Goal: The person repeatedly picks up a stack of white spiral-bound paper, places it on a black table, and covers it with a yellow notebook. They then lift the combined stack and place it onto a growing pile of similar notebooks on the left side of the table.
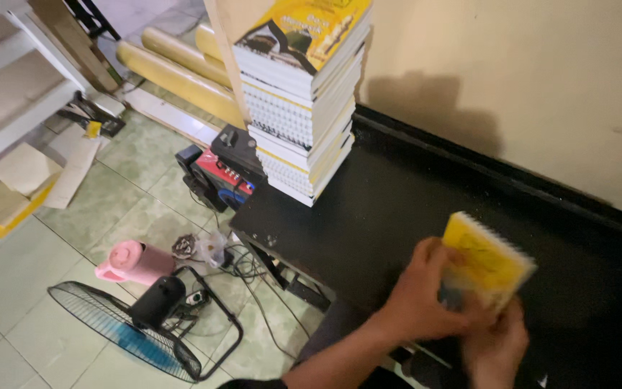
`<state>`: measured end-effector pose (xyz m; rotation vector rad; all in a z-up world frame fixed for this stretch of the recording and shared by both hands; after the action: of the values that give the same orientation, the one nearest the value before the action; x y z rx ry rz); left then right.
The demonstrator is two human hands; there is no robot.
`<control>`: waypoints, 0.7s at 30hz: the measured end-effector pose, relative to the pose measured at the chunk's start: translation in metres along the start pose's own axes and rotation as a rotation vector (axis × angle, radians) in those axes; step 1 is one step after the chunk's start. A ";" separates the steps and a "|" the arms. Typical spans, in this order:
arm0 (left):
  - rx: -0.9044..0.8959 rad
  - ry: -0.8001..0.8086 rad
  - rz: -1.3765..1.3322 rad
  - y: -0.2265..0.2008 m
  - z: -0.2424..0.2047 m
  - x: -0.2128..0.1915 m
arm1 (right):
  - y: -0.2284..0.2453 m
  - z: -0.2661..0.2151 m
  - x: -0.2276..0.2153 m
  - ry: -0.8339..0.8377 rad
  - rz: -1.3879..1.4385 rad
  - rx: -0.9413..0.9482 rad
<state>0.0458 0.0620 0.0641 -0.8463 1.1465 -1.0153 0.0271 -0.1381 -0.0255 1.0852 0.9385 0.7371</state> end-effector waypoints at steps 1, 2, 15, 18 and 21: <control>-0.069 0.091 -0.075 -0.007 -0.002 -0.002 | -0.010 -0.003 0.007 0.081 -0.226 0.099; -0.141 0.183 -0.150 -0.014 -0.007 -0.003 | -0.022 -0.009 0.011 0.159 -0.452 0.200; 0.228 0.166 0.224 -0.128 0.008 -0.123 | -0.014 -0.001 0.058 0.835 0.477 0.021; 0.324 0.083 0.365 -0.176 0.037 -0.171 | -0.040 0.024 0.064 0.561 0.263 0.060; 0.231 -0.007 0.756 -0.204 0.091 -0.220 | -0.049 0.006 0.050 0.453 0.014 0.500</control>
<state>0.0725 0.2056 0.3418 -0.1864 1.1770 -0.4936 0.0561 -0.1121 -0.0838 1.3864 1.5597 0.7979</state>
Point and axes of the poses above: each hand's wrist, its own z-axis towards the middle knuckle, its own x-axis out of the palm, y = z × x, the point moved 9 cm from there along z, towards the middle knuckle, and after that the axes turned 7 degrees about z, right-handed, at the moved point
